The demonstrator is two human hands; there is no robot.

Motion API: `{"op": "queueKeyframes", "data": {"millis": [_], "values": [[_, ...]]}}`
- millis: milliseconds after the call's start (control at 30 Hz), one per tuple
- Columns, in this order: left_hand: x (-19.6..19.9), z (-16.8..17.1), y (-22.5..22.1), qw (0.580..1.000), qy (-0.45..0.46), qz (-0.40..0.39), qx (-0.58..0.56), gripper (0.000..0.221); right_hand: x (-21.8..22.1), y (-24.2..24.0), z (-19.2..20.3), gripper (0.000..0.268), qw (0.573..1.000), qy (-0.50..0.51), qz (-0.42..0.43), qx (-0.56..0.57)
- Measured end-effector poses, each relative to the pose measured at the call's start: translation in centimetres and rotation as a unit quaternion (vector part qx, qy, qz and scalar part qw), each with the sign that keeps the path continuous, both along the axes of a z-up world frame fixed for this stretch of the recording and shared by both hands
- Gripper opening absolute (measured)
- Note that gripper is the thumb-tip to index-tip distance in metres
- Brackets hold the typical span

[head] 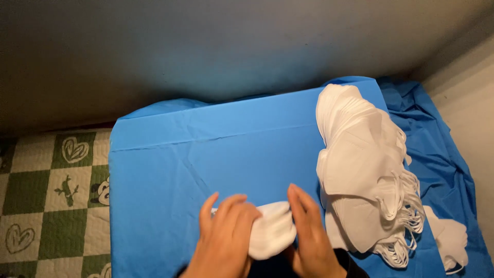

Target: Inspecting individual face masks for quality control, stacking them, and then placing the stack into a plastic bag.

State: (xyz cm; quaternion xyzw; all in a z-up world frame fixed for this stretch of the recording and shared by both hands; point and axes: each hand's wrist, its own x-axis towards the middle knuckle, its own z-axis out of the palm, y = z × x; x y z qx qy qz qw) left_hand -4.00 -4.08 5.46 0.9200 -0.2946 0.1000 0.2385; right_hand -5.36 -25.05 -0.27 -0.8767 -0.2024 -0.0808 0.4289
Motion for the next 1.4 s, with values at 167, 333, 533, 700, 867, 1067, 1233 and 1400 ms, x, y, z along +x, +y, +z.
{"op": "queueKeyframes", "data": {"millis": [167,333,533,700,867,1067,1233,1400], "values": [[-2.6,-0.7,-2.0,0.979,-0.088,0.182,0.005,0.024,-1.4,1.3,0.1,0.073,0.984,0.067,0.100,0.130],[-2.9,-1.4,-2.7,0.974,-0.099,0.205,0.004,0.029,-1.7,1.9,1.6,0.082,0.981,0.066,0.082,0.164],[-2.8,-1.3,-2.5,0.977,-0.087,0.195,-0.008,0.036,-2.4,2.7,3.5,0.081,0.987,0.018,0.051,0.150],[-2.8,-1.3,-2.5,0.981,-0.053,0.188,-0.011,0.041,-2.4,3.0,3.0,0.076,0.990,-0.051,-0.032,0.130],[-2.5,-0.8,-2.6,0.983,-0.062,0.171,-0.026,0.035,-3.1,4.0,4.1,0.065,0.990,-0.020,-0.056,0.131],[-2.2,-0.2,-2.6,0.982,-0.068,0.165,-0.054,0.040,-3.0,3.8,3.2,0.051,0.989,-0.072,-0.053,0.116],[-2.3,0.2,-2.5,0.983,-0.053,0.171,-0.038,0.035,-3.7,3.8,2.9,0.068,0.994,-0.067,-0.042,0.073],[-2.6,-1.2,-2.4,0.975,-0.058,0.216,0.003,0.044,-2.8,3.8,2.7,0.090,0.985,-0.140,-0.090,0.039]]}}
